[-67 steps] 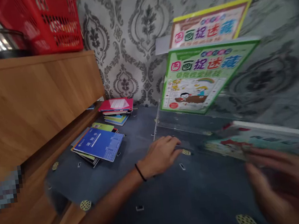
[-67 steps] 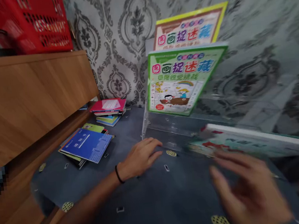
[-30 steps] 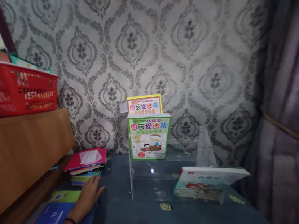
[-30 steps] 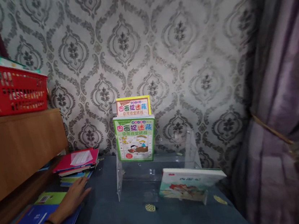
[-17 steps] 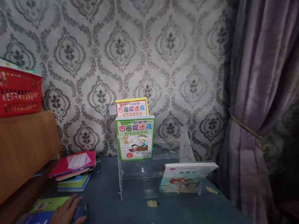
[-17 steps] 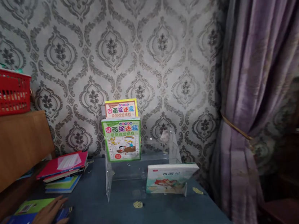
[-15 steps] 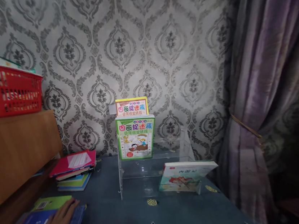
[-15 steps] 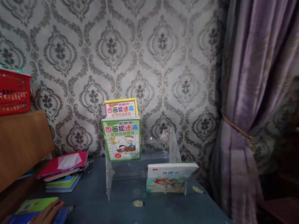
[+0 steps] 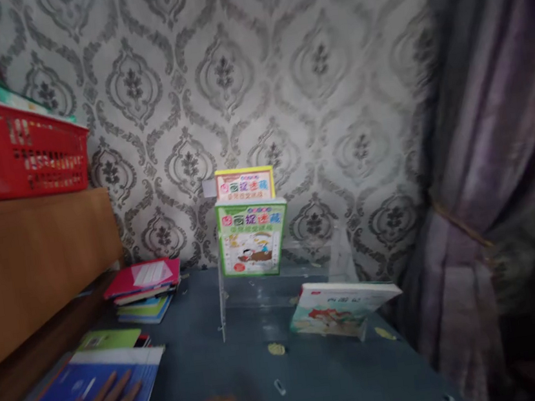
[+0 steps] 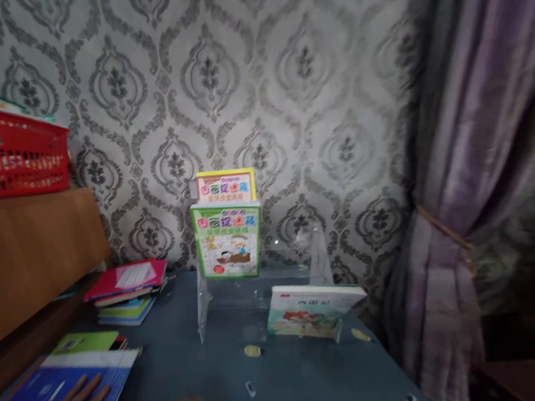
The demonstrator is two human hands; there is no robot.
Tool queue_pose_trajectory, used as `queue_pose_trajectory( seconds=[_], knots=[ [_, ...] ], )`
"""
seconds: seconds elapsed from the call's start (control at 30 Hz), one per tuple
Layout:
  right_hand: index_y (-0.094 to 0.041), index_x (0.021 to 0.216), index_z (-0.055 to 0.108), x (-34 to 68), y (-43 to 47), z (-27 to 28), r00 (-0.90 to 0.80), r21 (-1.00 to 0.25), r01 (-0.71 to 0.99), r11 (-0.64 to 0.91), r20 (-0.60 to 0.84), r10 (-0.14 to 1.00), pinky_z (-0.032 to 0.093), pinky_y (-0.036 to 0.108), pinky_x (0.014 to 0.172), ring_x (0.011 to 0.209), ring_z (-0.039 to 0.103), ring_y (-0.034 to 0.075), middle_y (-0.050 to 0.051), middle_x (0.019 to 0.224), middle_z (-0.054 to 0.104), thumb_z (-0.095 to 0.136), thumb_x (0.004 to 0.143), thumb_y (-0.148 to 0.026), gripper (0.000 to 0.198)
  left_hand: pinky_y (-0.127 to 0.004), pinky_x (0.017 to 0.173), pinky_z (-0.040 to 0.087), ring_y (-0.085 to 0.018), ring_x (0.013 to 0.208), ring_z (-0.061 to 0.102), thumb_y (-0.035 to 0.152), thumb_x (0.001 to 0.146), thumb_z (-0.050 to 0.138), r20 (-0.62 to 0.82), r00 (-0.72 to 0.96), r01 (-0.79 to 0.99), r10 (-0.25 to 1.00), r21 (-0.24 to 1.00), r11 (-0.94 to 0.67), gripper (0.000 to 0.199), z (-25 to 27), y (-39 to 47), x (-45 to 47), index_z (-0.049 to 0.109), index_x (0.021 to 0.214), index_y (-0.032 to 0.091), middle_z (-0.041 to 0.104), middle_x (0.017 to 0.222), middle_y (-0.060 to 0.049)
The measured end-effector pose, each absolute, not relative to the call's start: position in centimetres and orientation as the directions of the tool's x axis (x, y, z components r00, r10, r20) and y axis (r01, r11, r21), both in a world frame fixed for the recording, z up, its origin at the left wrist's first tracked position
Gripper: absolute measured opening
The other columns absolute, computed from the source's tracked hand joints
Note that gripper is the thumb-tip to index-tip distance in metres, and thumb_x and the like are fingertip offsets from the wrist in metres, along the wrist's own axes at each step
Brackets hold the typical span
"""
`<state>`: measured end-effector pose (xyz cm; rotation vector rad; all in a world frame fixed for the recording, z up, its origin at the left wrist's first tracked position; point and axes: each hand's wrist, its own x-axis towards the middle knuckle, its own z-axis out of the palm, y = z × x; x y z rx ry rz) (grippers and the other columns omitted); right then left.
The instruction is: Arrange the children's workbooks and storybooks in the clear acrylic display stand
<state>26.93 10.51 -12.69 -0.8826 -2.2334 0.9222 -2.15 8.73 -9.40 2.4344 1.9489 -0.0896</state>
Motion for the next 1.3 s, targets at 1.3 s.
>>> queue_pose_trajectory(
  seconds=[1.3],
  knots=[
    [-0.02,0.129,0.064,27.3,10.0,-12.7,-0.521,-0.885,0.189,0.426,0.278,0.807,0.055,0.044,0.096,0.108,0.07,0.026,0.011,0.123,0.072,0.057,0.091,-0.036,0.042,-0.046,0.105,0.048,-0.025,0.123,0.062,0.017,0.101,0.044,0.256,0.551,0.826,0.794,-0.033,-0.562,0.033,-6.3,2.9,6.6,0.054,0.133,0.02,0.069,0.127,-0.01]
  ],
)
